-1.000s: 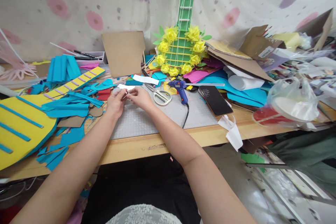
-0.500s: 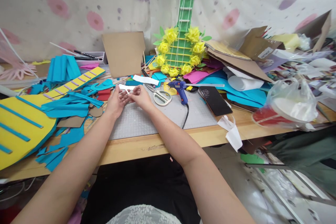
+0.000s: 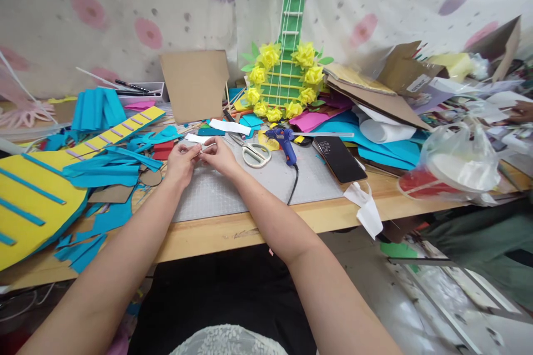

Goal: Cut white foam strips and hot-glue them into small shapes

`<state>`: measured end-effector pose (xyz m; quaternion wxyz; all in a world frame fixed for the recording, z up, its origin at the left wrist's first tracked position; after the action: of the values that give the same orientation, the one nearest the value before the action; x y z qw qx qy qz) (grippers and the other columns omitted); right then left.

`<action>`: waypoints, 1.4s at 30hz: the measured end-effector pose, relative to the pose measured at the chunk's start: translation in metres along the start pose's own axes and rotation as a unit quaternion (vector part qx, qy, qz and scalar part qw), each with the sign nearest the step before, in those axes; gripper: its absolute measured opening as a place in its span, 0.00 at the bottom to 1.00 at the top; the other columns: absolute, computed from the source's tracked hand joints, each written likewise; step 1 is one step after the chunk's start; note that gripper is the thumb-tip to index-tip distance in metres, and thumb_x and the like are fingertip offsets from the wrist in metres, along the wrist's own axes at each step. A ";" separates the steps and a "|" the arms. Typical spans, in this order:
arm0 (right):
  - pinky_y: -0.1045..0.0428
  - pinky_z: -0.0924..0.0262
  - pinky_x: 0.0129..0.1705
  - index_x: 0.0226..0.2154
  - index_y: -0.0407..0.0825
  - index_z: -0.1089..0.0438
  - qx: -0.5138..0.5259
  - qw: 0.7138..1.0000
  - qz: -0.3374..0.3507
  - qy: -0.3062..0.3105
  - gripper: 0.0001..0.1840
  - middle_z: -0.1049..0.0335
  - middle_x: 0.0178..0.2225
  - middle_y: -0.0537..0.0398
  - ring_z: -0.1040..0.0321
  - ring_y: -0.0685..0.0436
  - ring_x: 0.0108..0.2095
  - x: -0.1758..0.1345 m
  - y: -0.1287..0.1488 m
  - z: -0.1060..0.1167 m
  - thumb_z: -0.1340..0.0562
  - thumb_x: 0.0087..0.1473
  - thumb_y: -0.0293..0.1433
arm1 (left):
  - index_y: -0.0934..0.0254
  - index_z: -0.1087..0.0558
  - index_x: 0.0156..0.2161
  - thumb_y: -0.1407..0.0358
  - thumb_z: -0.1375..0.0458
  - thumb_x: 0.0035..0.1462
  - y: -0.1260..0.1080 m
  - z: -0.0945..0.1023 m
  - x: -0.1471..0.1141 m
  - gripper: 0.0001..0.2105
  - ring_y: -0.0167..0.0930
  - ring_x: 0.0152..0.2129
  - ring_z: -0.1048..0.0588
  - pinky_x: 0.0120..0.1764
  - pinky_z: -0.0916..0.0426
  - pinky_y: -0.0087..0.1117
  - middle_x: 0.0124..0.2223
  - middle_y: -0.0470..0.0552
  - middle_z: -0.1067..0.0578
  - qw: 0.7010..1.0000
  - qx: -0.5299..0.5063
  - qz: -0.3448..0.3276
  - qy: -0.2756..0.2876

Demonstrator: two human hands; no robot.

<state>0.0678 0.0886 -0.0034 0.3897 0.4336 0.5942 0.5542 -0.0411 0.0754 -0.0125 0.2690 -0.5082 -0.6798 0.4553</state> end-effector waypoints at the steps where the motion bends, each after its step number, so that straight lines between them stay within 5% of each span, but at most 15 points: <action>1: 0.55 0.36 0.30 0.31 0.50 0.45 -0.003 1.000 0.001 -0.008 0.16 0.35 0.20 0.68 0.34 0.54 0.22 0.001 -0.001 0.001 0.37 0.41 0.25 | 0.62 0.44 0.30 0.69 0.33 0.32 0.001 -0.002 -0.001 0.23 0.23 0.21 0.28 0.28 0.35 0.24 0.25 0.42 0.27 1.000 0.007 0.010 0.007; 6: 0.55 0.35 0.29 0.31 0.51 0.48 0.012 1.000 -0.012 -0.026 0.18 0.34 0.20 0.69 0.34 0.54 0.21 0.003 -0.004 0.005 0.37 0.41 0.25 | 0.64 0.39 0.36 0.60 0.35 0.40 0.002 -0.011 -0.008 0.21 0.27 0.26 0.24 0.29 0.33 0.26 0.32 0.50 0.24 0.997 0.036 0.052 0.053; 11: 0.53 0.35 0.30 0.33 0.52 0.49 0.002 0.999 -0.013 -0.038 0.20 0.33 0.20 0.70 0.33 0.53 0.21 0.001 -0.004 0.009 0.37 0.41 0.26 | 0.63 0.40 0.35 0.74 0.33 0.34 0.000 -0.001 -0.005 0.23 0.26 0.25 0.25 0.34 0.32 0.28 0.27 0.45 0.25 0.999 0.041 0.015 0.009; 16: 0.53 0.34 0.31 0.35 0.52 0.48 -0.007 1.000 0.009 -0.029 0.18 0.33 0.20 0.70 0.33 0.53 0.22 0.000 -0.001 0.007 0.38 0.43 0.25 | 0.63 0.41 0.33 0.76 0.33 0.33 0.001 0.005 0.000 0.23 0.23 0.20 0.27 0.31 0.33 0.25 0.22 0.40 0.29 0.999 0.052 0.005 -0.015; 24: 0.55 0.33 0.29 0.33 0.51 0.48 0.076 0.995 -0.029 -0.053 0.16 0.33 0.20 0.68 0.32 0.54 0.22 -0.001 -0.004 0.010 0.40 0.46 0.22 | 0.64 0.37 0.38 0.63 0.38 0.46 -0.001 -0.005 -0.006 0.16 0.25 0.23 0.25 0.28 0.31 0.26 0.32 0.49 0.24 0.996 0.050 0.071 0.035; 31: 0.55 0.34 0.28 0.34 0.51 0.48 0.074 0.996 -0.036 -0.036 0.18 0.33 0.20 0.67 0.32 0.53 0.23 0.002 -0.011 0.007 0.38 0.45 0.24 | 0.64 0.39 0.36 0.77 0.37 0.39 0.000 -0.001 -0.006 0.19 0.27 0.23 0.25 0.32 0.30 0.30 0.29 0.47 0.25 0.998 0.036 0.042 0.005; 42: 0.55 0.34 0.28 0.34 0.51 0.48 0.064 0.997 -0.036 -0.001 0.15 0.32 0.21 0.67 0.32 0.53 0.23 -0.002 -0.008 -0.001 0.41 0.47 0.23 | 0.63 0.39 0.35 0.75 0.35 0.37 0.003 0.003 -0.003 0.21 0.24 0.24 0.25 0.32 0.31 0.27 0.29 0.44 0.27 0.999 0.032 0.040 0.002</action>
<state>0.0663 0.0865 -0.0109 0.3809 0.4365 0.6437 0.5001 -0.0410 0.0719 -0.0161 0.2682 -0.5274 -0.6429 0.4864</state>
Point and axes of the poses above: each hand's wrist, its own x-axis towards the middle knuckle, its own z-axis out of the back of the hand, y = z × x, the point moved 8 cm from there along x, towards the middle knuckle
